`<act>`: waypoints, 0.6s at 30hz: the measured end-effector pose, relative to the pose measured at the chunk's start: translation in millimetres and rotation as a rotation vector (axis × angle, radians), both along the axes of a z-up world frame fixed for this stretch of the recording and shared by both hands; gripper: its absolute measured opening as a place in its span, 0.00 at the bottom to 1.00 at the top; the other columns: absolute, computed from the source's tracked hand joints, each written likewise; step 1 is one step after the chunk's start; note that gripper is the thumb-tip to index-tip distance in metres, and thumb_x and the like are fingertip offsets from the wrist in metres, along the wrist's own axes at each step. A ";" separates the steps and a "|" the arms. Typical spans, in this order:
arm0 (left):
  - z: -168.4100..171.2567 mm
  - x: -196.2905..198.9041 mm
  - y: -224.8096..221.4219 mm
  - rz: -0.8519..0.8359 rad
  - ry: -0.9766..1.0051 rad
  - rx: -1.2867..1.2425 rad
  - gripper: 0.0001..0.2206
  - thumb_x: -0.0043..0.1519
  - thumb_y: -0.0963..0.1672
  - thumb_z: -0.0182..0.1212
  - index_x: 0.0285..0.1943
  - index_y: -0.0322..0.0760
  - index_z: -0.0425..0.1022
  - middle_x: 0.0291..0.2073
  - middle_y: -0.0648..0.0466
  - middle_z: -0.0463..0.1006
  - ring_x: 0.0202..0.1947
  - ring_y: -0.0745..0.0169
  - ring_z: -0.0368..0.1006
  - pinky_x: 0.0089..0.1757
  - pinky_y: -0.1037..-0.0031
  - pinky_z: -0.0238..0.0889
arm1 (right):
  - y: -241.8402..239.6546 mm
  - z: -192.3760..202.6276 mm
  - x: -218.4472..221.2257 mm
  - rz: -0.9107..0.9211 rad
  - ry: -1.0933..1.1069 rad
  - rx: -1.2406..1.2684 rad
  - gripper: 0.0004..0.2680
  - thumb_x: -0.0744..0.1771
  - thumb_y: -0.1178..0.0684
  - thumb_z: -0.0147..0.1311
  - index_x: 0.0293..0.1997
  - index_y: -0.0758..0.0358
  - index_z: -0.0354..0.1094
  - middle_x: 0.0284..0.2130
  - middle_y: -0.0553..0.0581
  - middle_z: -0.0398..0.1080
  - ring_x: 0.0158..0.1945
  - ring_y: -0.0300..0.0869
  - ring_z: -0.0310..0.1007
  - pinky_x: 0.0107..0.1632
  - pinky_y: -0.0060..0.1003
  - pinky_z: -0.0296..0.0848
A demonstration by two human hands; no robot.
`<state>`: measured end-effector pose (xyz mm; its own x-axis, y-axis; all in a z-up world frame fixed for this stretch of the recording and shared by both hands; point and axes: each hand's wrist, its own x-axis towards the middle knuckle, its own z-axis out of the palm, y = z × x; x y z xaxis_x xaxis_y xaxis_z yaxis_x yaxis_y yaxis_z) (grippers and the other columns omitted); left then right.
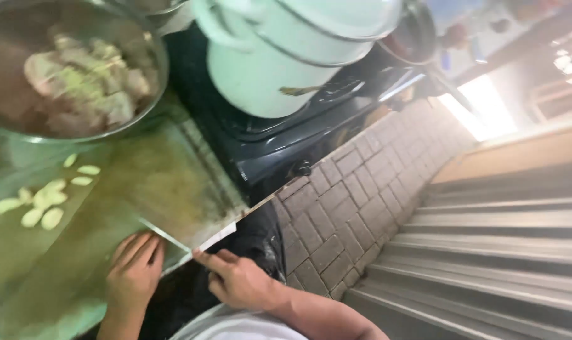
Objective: Cutting and mincing garlic cloves on a wooden cutting board using a kitchen knife.
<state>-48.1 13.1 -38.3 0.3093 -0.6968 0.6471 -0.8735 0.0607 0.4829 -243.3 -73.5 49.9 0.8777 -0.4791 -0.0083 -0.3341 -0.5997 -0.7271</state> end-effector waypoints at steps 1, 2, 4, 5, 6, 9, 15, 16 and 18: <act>3.5 -3.0 2.2 0.051 -0.024 0.024 0.03 0.60 0.37 0.67 0.39 0.27 0.81 0.41 0.47 0.81 0.43 0.50 0.75 0.52 0.66 0.69 | 0.9 -3.6 -2.7 0.018 0.009 0.009 0.21 0.63 0.62 0.43 0.66 0.65 0.57 0.41 0.64 0.67 0.37 0.54 0.71 0.45 0.40 0.72; 5.7 -3.8 6.5 0.103 -0.048 0.048 0.03 0.59 0.37 0.69 0.37 0.26 0.81 0.40 0.47 0.81 0.42 0.50 0.76 0.52 0.67 0.70 | 3.5 -8.5 -3.4 0.035 0.017 0.018 0.21 0.64 0.62 0.43 0.68 0.64 0.57 0.34 0.60 0.65 0.32 0.54 0.68 0.38 0.42 0.72; 2.5 -6.7 6.2 0.104 -0.024 0.061 0.03 0.59 0.37 0.69 0.38 0.26 0.81 0.40 0.47 0.81 0.42 0.50 0.76 0.51 0.67 0.70 | 2.5 -5.1 -3.7 0.034 0.029 0.026 0.21 0.64 0.62 0.43 0.68 0.63 0.57 0.34 0.60 0.64 0.29 0.55 0.68 0.36 0.43 0.72; 0.4 -8.4 6.4 0.125 0.005 0.076 0.04 0.58 0.37 0.69 0.38 0.26 0.81 0.40 0.48 0.81 0.42 0.50 0.76 0.50 0.67 0.70 | 0.6 -3.5 -3.2 0.053 0.046 0.036 0.22 0.64 0.61 0.42 0.68 0.63 0.57 0.33 0.61 0.63 0.27 0.56 0.67 0.34 0.45 0.72; 4.7 -7.0 4.4 0.125 0.002 0.071 0.04 0.58 0.37 0.69 0.38 0.26 0.81 0.40 0.48 0.81 0.42 0.50 0.76 0.50 0.67 0.70 | -0.4 -4.6 -2.3 0.054 0.044 0.031 0.22 0.64 0.61 0.42 0.68 0.63 0.57 0.33 0.61 0.63 0.27 0.56 0.67 0.34 0.45 0.72; 12.3 -8.0 5.9 0.106 0.021 0.039 0.03 0.59 0.37 0.68 0.39 0.26 0.80 0.39 0.47 0.81 0.41 0.50 0.75 0.50 0.67 0.69 | 0.3 -7.7 -3.7 0.054 0.033 0.013 0.20 0.66 0.61 0.42 0.68 0.61 0.57 0.32 0.59 0.63 0.25 0.55 0.65 0.33 0.43 0.70; 8.3 -4.4 6.7 0.123 -0.068 0.118 0.05 0.59 0.39 0.67 0.41 0.29 0.79 0.41 0.49 0.79 0.41 0.51 0.74 0.48 0.66 0.69 | 2.1 -6.6 -4.0 0.018 0.067 -0.012 0.17 0.70 0.57 0.43 0.68 0.56 0.57 0.33 0.58 0.65 0.25 0.56 0.65 0.32 0.43 0.70; 8.1 -4.2 7.2 0.117 -0.075 0.120 0.06 0.58 0.39 0.68 0.41 0.30 0.79 0.41 0.48 0.78 0.41 0.52 0.75 0.49 0.66 0.69 | 2.3 -4.6 -3.6 0.016 0.073 -0.022 0.16 0.69 0.57 0.43 0.68 0.56 0.58 0.33 0.59 0.65 0.24 0.56 0.66 0.31 0.43 0.70; 10.6 -3.0 7.2 0.113 -0.084 0.124 0.07 0.57 0.39 0.69 0.41 0.30 0.79 0.42 0.48 0.78 0.42 0.52 0.75 0.49 0.66 0.70 | 2.4 -3.6 -3.0 0.016 0.077 -0.030 0.16 0.69 0.57 0.43 0.67 0.57 0.58 0.34 0.59 0.66 0.24 0.56 0.66 0.31 0.44 0.70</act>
<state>-51.1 20.2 -27.7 0.3390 -0.7367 0.5851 -0.9089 -0.0958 0.4060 -246.3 -71.1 46.4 0.8826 -0.4662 -0.0614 -0.3785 -0.6268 -0.6811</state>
